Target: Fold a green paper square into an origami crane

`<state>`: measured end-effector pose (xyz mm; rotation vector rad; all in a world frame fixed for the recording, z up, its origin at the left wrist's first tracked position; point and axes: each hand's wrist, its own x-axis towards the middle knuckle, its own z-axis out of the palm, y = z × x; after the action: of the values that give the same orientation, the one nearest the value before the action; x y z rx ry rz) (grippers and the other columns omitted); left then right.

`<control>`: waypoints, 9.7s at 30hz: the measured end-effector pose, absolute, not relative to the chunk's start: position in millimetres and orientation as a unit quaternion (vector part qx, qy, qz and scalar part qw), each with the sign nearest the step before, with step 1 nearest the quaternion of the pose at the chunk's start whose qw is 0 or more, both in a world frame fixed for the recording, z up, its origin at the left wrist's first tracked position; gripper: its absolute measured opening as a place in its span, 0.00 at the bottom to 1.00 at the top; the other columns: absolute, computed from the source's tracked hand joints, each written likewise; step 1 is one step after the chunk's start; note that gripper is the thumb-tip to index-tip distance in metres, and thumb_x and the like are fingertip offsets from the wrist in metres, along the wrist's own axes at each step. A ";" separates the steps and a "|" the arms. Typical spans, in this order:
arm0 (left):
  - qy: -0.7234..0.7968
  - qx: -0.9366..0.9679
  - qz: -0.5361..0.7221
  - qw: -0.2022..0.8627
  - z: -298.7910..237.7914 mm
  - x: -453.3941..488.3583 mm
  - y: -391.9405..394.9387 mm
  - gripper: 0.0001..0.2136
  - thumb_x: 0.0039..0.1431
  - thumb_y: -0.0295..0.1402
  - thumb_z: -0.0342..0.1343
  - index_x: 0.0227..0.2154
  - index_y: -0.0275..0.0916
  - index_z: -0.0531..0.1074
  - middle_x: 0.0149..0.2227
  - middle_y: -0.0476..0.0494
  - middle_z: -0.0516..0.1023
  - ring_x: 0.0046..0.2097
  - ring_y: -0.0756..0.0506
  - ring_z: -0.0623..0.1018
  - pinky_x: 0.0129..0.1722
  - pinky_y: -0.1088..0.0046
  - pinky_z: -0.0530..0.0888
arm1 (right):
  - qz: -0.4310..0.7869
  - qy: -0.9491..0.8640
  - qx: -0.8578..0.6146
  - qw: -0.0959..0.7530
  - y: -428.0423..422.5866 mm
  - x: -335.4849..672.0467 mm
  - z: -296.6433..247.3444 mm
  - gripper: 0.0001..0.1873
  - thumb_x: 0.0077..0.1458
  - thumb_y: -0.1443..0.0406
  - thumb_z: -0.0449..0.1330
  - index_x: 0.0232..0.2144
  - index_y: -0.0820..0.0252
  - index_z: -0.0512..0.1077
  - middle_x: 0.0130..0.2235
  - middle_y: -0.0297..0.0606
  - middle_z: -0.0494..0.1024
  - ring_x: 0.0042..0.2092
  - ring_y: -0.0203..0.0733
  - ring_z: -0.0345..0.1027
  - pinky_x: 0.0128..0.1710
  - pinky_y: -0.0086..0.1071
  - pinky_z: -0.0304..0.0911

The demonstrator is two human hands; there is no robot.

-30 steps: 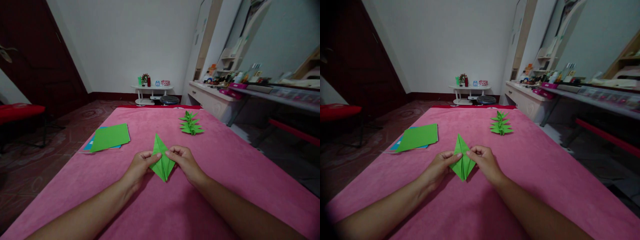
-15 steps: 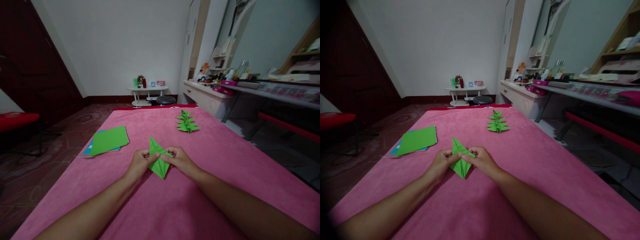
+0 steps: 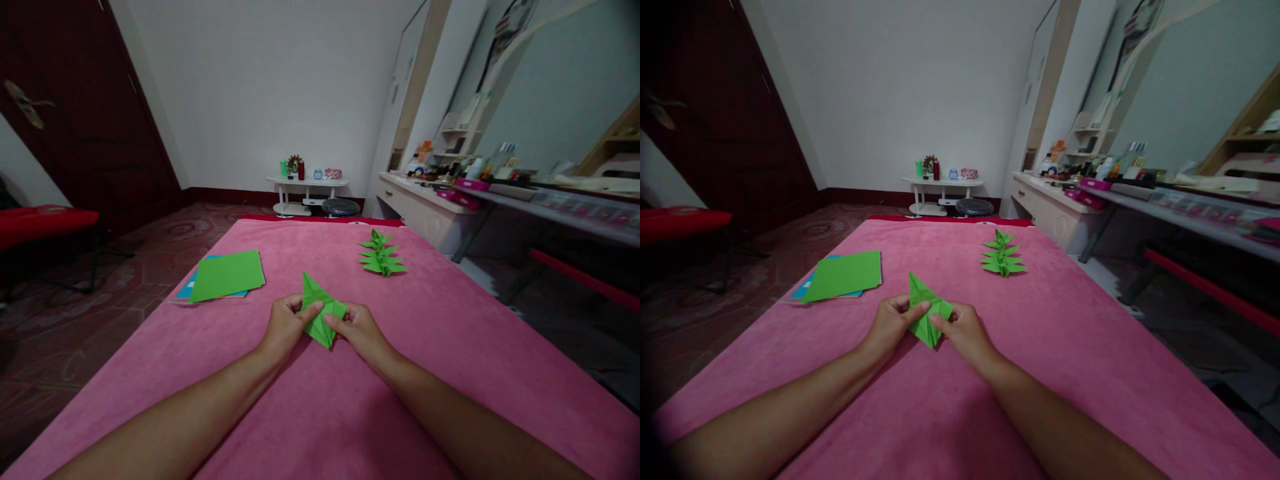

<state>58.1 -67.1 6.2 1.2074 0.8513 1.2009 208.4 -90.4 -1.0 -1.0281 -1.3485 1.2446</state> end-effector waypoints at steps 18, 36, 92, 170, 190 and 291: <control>0.367 0.466 0.548 0.590 11.1 55.4 -65.6 0.13 0.43 0.39 0.64 0.26 0.32 0.76 0.25 0.46 0.77 0.23 0.50 0.72 0.24 0.76 0.68 | 0.495 -0.573 -0.474 0.449 -97.0 200.7 10.4 0.18 0.44 0.52 0.63 0.21 0.63 0.69 0.17 0.31 0.69 0.19 0.32 0.61 0.19 0.26 0.56; 0.324 0.401 0.532 0.672 10.5 56.3 -65.7 0.13 0.43 0.37 0.65 0.26 0.30 0.75 0.25 0.42 0.78 0.24 0.48 0.74 0.25 0.74 0.68 | 0.488 -0.569 -0.472 0.464 -98.7 193.1 8.2 0.16 0.41 0.55 0.65 0.19 0.63 0.69 0.16 0.32 0.68 0.19 0.32 0.58 0.19 0.26 0.53; 0.282 0.595 0.226 0.718 19.7 43.6 -68.8 0.13 0.39 0.37 0.67 0.25 0.32 0.77 0.23 0.48 0.76 0.22 0.53 0.70 0.24 0.78 0.66 | 0.484 -0.536 -0.457 0.519 -100.5 210.8 25.4 0.17 0.44 0.58 0.66 0.18 0.62 0.65 0.17 0.27 0.63 0.19 0.29 0.54 0.18 0.24 0.49; 0.341 0.486 0.469 0.654 31.4 54.0 -82.3 0.37 0.33 0.32 0.70 0.48 0.36 0.58 0.30 0.45 0.78 0.27 0.47 0.77 0.29 0.72 0.73 | 0.358 -0.507 -0.483 0.617 -103.4 214.1 26.6 0.09 0.44 0.62 0.66 0.29 0.59 0.74 0.27 0.33 0.75 0.29 0.37 0.67 0.28 0.28 0.62; 0.271 0.431 0.483 0.712 26.2 50.4 -74.0 0.16 0.42 0.26 0.64 0.38 0.36 0.72 0.35 0.44 0.77 0.32 0.50 0.76 0.34 0.74 0.72 | 0.138 -0.690 -0.384 0.598 -105.9 225.1 47.9 0.02 0.46 0.68 0.64 0.26 0.55 0.75 0.30 0.38 0.75 0.34 0.43 0.69 0.35 0.35 0.64; 0.236 0.872 0.279 0.325 7.2 -5.9 -65.2 0.11 0.49 0.30 0.61 0.38 0.39 0.76 0.36 0.43 0.76 0.37 0.48 0.74 0.38 0.74 0.69 | 0.194 -0.888 -0.390 0.150 -114.6 224.4 57.6 0.29 0.32 0.62 0.72 0.42 0.53 0.72 0.44 0.38 0.71 0.46 0.47 0.62 0.45 0.37 0.58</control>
<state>-5.9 -65.2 7.2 2.2857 0.6191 0.7321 224.4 -114.6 57.6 -1.1196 -2.5500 0.5560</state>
